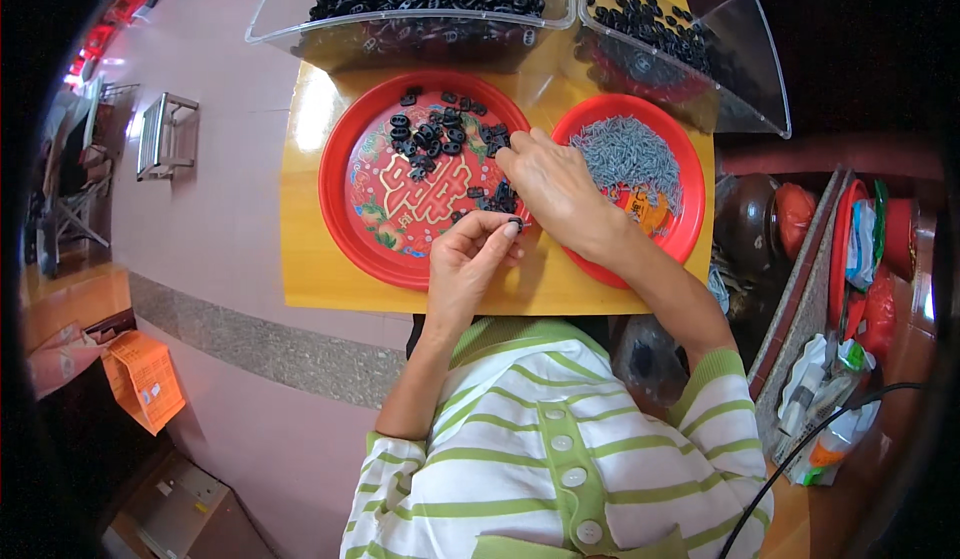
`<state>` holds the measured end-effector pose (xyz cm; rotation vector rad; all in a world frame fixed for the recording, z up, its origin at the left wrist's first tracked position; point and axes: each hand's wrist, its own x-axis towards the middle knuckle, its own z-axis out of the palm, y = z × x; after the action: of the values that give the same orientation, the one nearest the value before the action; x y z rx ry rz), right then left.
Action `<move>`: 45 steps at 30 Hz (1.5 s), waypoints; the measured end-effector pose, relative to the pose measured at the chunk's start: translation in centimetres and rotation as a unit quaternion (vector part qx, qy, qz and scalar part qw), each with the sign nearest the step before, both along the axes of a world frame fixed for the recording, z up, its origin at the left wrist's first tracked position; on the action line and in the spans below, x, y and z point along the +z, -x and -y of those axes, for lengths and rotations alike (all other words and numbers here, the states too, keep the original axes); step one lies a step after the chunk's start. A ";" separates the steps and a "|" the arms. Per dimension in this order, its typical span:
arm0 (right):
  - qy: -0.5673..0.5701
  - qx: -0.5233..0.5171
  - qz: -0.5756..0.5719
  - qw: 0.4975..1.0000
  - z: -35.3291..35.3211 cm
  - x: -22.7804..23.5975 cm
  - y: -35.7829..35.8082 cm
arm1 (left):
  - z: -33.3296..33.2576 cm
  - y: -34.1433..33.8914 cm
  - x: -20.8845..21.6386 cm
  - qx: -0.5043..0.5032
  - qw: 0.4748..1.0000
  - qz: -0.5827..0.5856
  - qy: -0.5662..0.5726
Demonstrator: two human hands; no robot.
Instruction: The person repeatedly picks small black plastic components from a red plate and inserts small metal pins from a second red plate into them. The person handles each component one at a time, aligning and pressing the pin into the plastic piece before placing the assembled unit back onto the plate. The process continues throughout the clip with no visible final destination for the assembled items.
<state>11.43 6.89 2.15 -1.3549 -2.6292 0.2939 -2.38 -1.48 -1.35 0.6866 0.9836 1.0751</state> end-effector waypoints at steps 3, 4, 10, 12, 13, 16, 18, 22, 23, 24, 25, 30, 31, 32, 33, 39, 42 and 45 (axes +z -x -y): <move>-0.016 -0.006 -0.072 0.997 0.4 0.1 -0.7 | 0.0 0.1 0.3 0.008 1.000 -0.007 0.005; -0.019 -0.013 -0.108 0.994 0.7 0.1 -1.0 | 0.1 0.1 0.5 0.012 1.000 -0.009 0.007; 0.285 -0.193 -0.463 0.817 3.9 -0.1 -2.6 | -0.1 -0.3 1.1 0.061 0.997 0.041 -0.009; 0.354 -0.212 -0.548 0.727 4.6 -0.6 -3.3 | -0.3 -0.7 1.4 0.061 0.998 0.022 -0.008; 0.375 -0.210 -0.574 0.697 4.9 -0.6 -3.7 | -0.4 -0.8 1.4 0.061 0.998 0.011 -0.008; 0.400 -0.205 -0.631 0.632 5.7 -1.6 -4.3 | -0.4 -1.2 1.2 0.060 0.998 -0.006 -0.015; 0.408 -0.206 -0.656 0.601 6.0 -1.9 -4.4 | -0.4 -1.5 1.2 0.057 0.998 -0.012 -0.019; 0.427 -0.207 -0.674 0.565 6.4 -1.5 -4.4 | -0.2 -1.9 1.2 0.058 0.998 -0.019 -0.014; 0.428 -0.207 -0.676 0.563 6.5 -1.4 -4.3 | -0.2 -1.9 1.2 0.059 0.998 -0.023 -0.014; 0.429 -0.203 -0.676 0.564 6.5 -1.5 -4.3 | -0.2 -2.0 1.2 0.060 0.998 -0.026 -0.016; 0.428 -0.199 -0.676 0.566 6.6 -1.6 -4.3 | -0.2 -2.1 1.1 0.061 0.998 -0.028 -0.020; 0.424 -0.190 -0.681 0.566 6.8 -1.9 -4.2 | -0.2 -2.2 1.1 0.071 0.997 -0.027 -0.029; 0.426 -0.187 -0.681 0.566 6.8 -1.9 -4.2 | -0.2 -2.3 1.1 0.073 0.996 -0.030 -0.032; 0.427 -0.184 -0.680 0.567 6.8 -1.9 -4.2 | -0.2 -2.2 1.1 0.075 0.996 -0.032 -0.036; 0.426 -0.183 -0.681 0.567 6.8 -1.9 -4.1 | -0.2 -2.2 1.1 0.076 0.996 -0.037 -0.040; 0.392 -0.194 -0.672 0.598 6.8 -2.0 -3.6 | -0.1 -2.2 0.9 0.077 0.994 -0.050 -0.052; 0.356 -0.201 -0.657 0.634 6.9 -1.8 -3.3 | -0.3 -2.2 0.9 0.073 0.995 -0.044 -0.046; 0.336 -0.194 -0.649 0.654 6.9 -1.8 -3.1 | -0.3 -2.1 1.0 0.076 0.996 -0.039 -0.041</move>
<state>14.52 -0.05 0.32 -1.0505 -0.9713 1.5499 -0.26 -1.17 -0.34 0.7331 1.0765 1.2345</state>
